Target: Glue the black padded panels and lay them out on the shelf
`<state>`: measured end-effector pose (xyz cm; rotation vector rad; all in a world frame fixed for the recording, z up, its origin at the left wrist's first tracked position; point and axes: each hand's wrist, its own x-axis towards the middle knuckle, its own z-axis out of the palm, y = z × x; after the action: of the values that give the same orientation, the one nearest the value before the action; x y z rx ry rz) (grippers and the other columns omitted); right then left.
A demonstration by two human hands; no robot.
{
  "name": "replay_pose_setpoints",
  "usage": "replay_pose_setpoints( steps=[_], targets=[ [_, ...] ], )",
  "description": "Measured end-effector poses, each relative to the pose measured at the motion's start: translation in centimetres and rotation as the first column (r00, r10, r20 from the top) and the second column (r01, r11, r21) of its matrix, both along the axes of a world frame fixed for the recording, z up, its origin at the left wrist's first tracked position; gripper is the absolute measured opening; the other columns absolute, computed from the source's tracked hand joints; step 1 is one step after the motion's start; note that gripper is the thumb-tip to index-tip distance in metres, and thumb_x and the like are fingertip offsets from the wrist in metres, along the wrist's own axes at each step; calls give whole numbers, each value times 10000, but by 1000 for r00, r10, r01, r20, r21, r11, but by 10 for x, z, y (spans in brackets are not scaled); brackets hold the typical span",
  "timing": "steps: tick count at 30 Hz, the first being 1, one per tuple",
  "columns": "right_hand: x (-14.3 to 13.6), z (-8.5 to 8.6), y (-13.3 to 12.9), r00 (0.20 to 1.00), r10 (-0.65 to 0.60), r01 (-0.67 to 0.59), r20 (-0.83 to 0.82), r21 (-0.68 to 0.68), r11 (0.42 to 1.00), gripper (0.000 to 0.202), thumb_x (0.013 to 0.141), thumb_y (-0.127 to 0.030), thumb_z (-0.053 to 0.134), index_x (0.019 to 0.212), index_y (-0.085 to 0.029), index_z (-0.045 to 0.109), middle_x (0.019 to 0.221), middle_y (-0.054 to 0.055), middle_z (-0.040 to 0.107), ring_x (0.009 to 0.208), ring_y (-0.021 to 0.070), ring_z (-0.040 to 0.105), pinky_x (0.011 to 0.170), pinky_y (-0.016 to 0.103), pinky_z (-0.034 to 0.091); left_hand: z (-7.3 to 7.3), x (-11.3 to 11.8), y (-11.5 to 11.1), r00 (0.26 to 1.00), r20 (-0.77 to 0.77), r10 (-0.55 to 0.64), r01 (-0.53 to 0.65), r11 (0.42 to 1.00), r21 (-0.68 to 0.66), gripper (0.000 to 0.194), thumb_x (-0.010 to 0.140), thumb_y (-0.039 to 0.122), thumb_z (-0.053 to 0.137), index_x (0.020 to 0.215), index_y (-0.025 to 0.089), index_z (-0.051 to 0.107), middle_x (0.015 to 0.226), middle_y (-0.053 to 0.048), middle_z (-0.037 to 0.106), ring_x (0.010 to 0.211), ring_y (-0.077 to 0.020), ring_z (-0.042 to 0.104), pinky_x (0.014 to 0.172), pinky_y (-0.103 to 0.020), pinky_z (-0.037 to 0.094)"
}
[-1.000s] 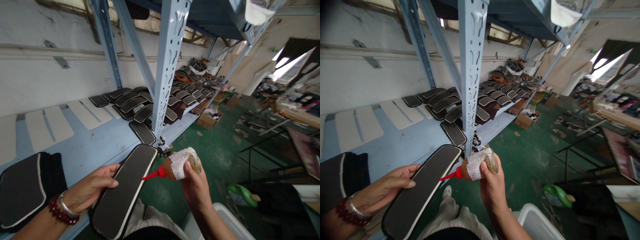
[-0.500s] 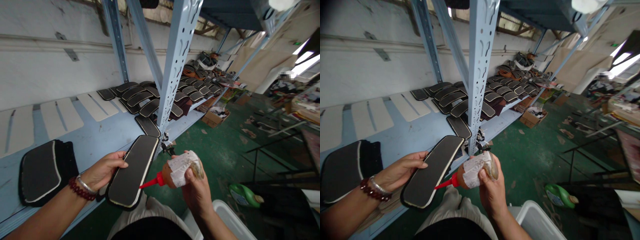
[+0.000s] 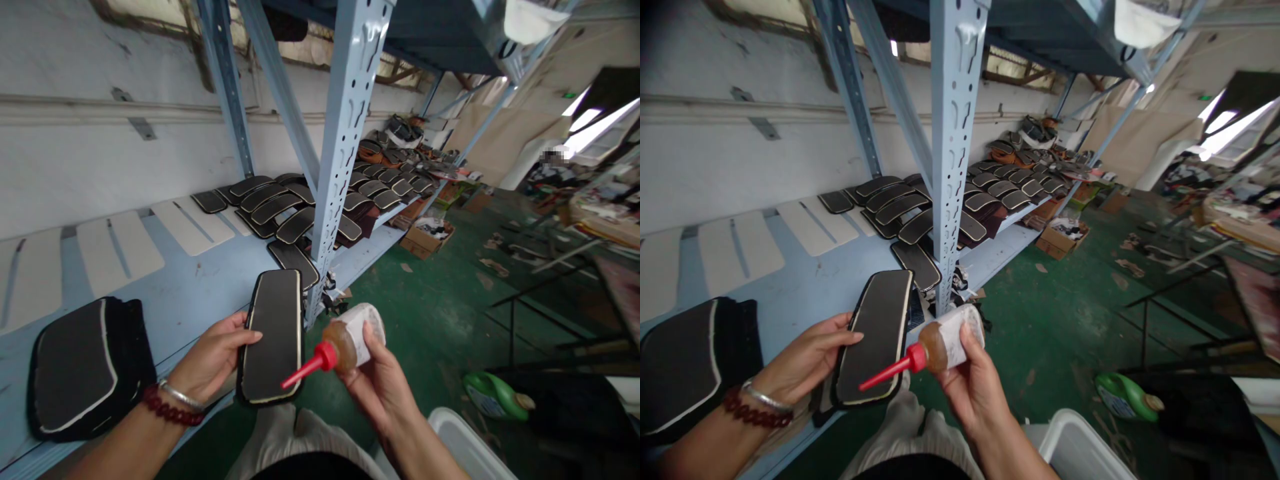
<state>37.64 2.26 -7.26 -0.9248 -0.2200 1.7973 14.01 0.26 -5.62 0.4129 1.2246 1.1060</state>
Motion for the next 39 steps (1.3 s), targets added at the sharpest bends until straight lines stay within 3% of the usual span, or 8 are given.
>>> replay_pose_setpoints(
  steps=[3,9,18,25,29,33,35,39],
  targets=[
    [-2,4,29,992,-123,120,16,133,984,369,673,-339,862,980,-226,691,916,2,736,780,166,670,711,288,572,1,15,-7,994,5,-106,105,994,36,293,700,95,744,983,143,686,887,-94,803,768,-248,750,740,-369,593],
    [-3,3,58,938,-313,201,150,500,842,427,716,-287,829,1084,-241,618,982,-22,672,853,145,626,768,258,516,1,32,-13,981,10,-194,193,979,64,318,718,110,732,1020,175,657,996,-105,792,893,-289,742,812,-422,572],
    [7,9,37,974,-18,-122,227,586,801,478,737,-313,797,1157,-227,586,1020,71,722,942,266,676,865,411,514,-2,19,-3,985,-5,-174,174,983,54,321,721,133,737,1033,159,663,954,-107,796,824,-281,744,805,-421,563],
    [14,12,52,953,-207,-9,222,703,711,534,745,-283,814,1201,-301,538,1137,68,709,1035,272,660,897,437,504,2,15,-3,984,32,-173,171,983,61,310,726,105,734,1023,173,677,968,-94,796,823,-259,740,790,-387,564],
    [4,1,45,979,-60,-58,193,555,830,562,670,-317,863,1162,-237,603,1054,89,737,947,285,689,831,415,541,-4,12,2,992,30,-125,123,990,67,308,701,99,753,997,162,697,933,-100,801,792,-262,744,763,-384,576],
    [1,-8,49,999,29,-25,-39,85,996,372,676,-273,858,979,-142,685,862,80,756,750,234,712,686,343,587,-21,-9,17,998,40,46,-47,998,29,321,664,44,773,968,130,714,907,-116,800,792,-266,746,775,-387,590],
    [8,-12,57,987,-98,88,-130,-84,993,328,680,-182,846,960,-137,681,848,70,760,688,202,709,607,295,591,-33,-30,33,974,10,226,-225,974,-29,306,660,-34,741,930,107,712,863,-118,792,775,-254,745,746,-361,596],
    [28,-21,70,949,-280,250,-148,-191,949,364,666,-93,816,992,-166,669,841,53,756,578,184,685,397,214,514,-56,-90,89,880,-113,462,-471,878,-79,241,777,-52,634,934,125,678,813,-48,752,686,-172,710,638,-291,584]
  ],
)
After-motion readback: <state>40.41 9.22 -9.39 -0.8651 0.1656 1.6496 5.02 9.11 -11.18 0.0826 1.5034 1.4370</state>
